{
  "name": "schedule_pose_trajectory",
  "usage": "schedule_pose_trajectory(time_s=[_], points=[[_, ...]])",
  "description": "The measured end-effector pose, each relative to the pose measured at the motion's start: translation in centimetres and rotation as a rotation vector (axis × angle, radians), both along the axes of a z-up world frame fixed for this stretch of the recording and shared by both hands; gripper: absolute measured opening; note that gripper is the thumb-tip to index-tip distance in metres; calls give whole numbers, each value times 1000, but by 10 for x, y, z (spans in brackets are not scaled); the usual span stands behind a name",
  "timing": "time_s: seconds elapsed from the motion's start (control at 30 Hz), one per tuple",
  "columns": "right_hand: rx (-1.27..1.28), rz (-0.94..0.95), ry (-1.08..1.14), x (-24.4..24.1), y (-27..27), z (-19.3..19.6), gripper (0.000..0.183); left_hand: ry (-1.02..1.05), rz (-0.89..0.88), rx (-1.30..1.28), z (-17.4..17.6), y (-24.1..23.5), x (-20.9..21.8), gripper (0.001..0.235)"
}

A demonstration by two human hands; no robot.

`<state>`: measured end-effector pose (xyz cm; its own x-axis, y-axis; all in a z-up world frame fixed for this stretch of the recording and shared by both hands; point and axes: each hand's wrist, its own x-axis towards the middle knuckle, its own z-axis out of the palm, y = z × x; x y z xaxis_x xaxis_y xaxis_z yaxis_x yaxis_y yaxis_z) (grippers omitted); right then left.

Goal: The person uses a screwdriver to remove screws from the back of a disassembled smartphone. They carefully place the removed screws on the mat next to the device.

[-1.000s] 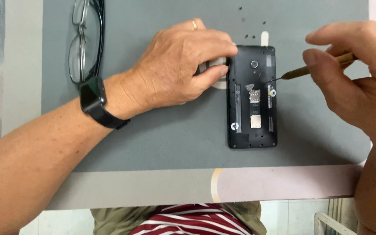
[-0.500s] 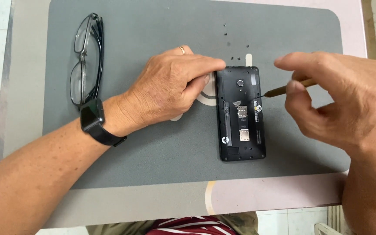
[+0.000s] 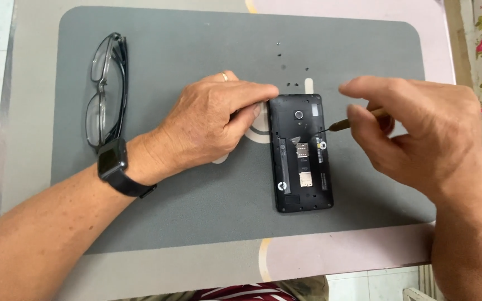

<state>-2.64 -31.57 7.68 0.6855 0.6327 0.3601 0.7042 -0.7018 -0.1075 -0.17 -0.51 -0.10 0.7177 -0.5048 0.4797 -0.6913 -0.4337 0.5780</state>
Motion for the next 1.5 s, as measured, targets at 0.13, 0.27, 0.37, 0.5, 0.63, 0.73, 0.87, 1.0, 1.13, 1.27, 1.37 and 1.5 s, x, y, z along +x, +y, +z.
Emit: schedule_pose_trajectory(time_s=[0.13,0.27,0.37,0.5,0.63,0.73,0.87,1.0,1.13,1.27,1.37,1.5], points=[[20,-46,-36,0,-2,-5,18,-219,-15,73,2,-2,-5,24],[48,-9,-1,-2,8,3,31,-431,-109,158,14,-7,-21,16],[45,81,-35,0,12,7,42,-473,-78,188,11,-10,-25,11],[18,67,0,-1,13,12,43,-426,-75,170,11,-7,-22,11],[-41,-32,15,1,2,4,20,-440,-101,177,18,-6,-24,10],[-52,-47,-16,1,2,2,22,-437,-125,204,20,-5,-24,12],[-1,40,133,5,12,20,54,-394,-138,202,23,-3,-23,13],[85,106,115,17,2,9,37,-364,-114,232,19,-1,-22,13],[148,155,79,20,0,5,33,-378,-73,235,17,1,-20,12],[170,213,131,21,3,11,60,-364,-65,201,23,-1,-21,12],[203,221,149,23,3,9,60,-370,-46,215,20,-1,-21,14],[205,125,118,32,0,-3,34,-361,-22,228,18,0,-21,15]])
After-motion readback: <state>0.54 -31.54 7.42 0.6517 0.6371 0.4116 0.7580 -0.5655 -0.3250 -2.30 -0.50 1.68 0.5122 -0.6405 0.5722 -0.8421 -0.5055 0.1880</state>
